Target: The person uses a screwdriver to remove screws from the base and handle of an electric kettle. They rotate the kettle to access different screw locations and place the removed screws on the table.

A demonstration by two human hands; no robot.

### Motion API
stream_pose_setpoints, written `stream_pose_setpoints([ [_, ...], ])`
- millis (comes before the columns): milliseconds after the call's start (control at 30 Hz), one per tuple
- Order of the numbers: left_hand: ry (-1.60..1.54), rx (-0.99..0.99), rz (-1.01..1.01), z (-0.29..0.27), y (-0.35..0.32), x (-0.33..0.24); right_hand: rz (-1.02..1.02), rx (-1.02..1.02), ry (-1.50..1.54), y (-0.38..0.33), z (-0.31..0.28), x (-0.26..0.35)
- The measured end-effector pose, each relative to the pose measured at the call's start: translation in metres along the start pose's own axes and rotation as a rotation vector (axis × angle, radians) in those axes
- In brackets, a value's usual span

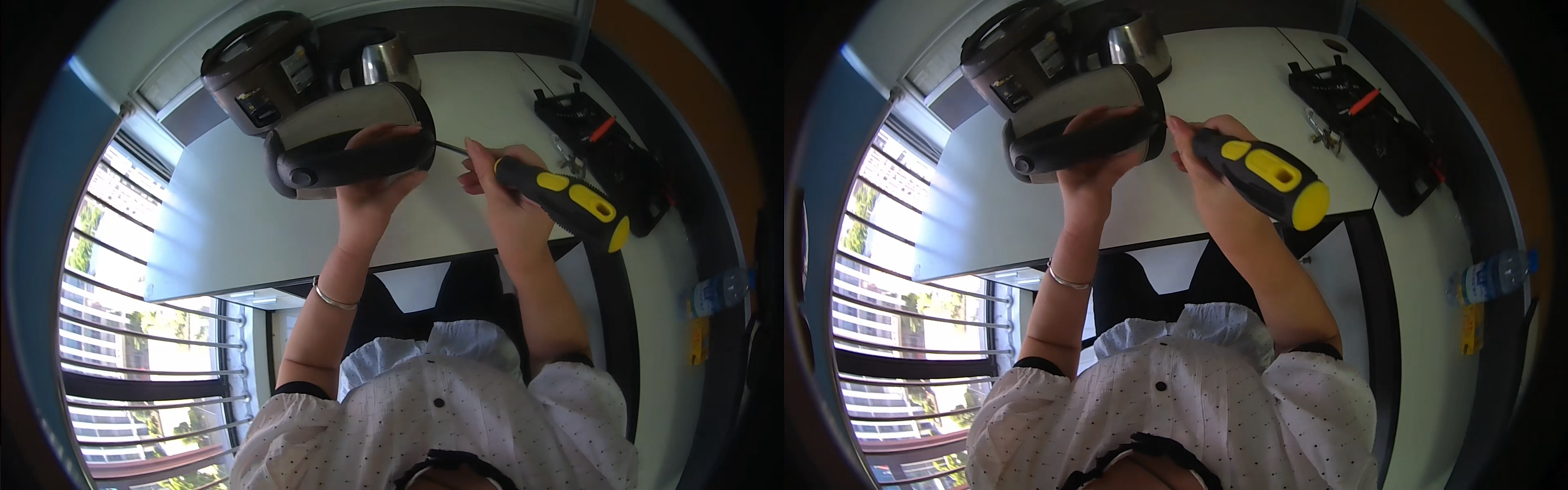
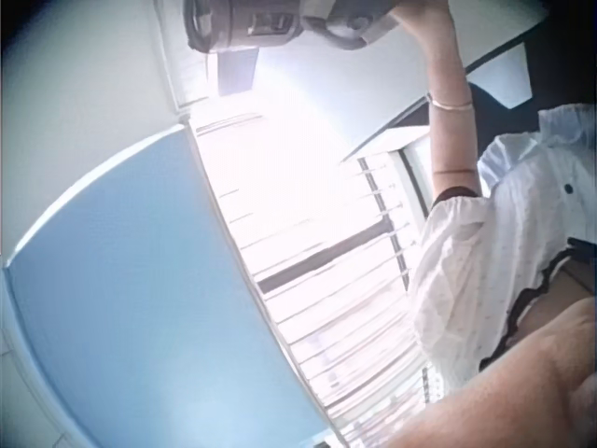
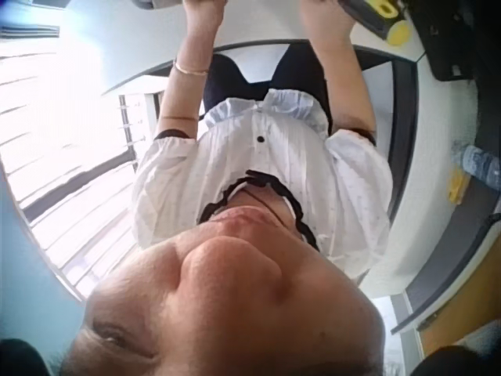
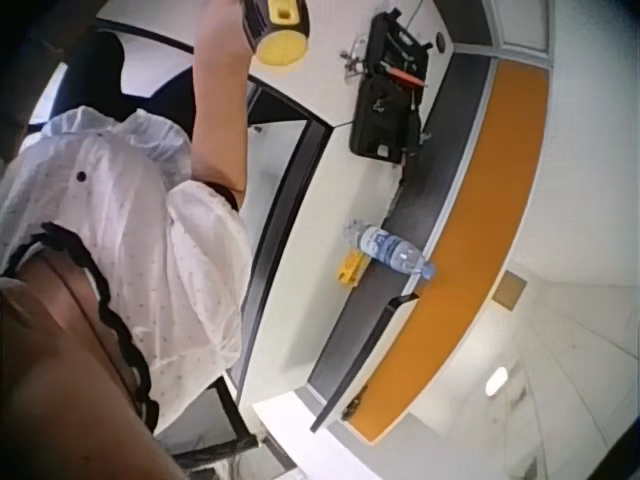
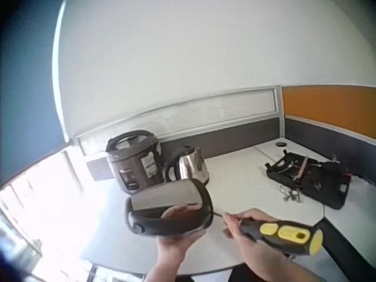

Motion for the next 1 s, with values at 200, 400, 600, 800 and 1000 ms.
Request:
stream_pose_setpoints([
  [200,-0.163,-0.063,-0.16,-0.012,0.007,-0.001,0.015,-0.016,-0.011,0.01,0.006,0.009],
  [400,-0.209,-0.064,-0.134,-0.037,0.014,-0.008,-0.49,0.225,-0.294,0.031,0.026,0.043],
  [600,-0.26,-0.1,-0.155,-0.056,0.025,-0.013,-0.299,0.366,-0.134,0.05,0.048,0.033],
  [800,-0.235,-0.147,-0.149,-0.07,0.038,-0.012,-0.228,0.41,-0.04,0.06,0.071,0.043],
  [1000,-0.31,-0.28,-0.221,-0.089,0.049,-0.016,-0.311,0.467,-0.14,0.069,0.096,0.069],
])
Point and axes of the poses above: each hand's wrist, its own y-axis towards the middle knuckle, its own z-axis out of the palm, x = y × z, the point moved 8 cm from there along y, towards the middle knuckle, and after that the axes turned 1 degree about -y, right-handed, at the moved point
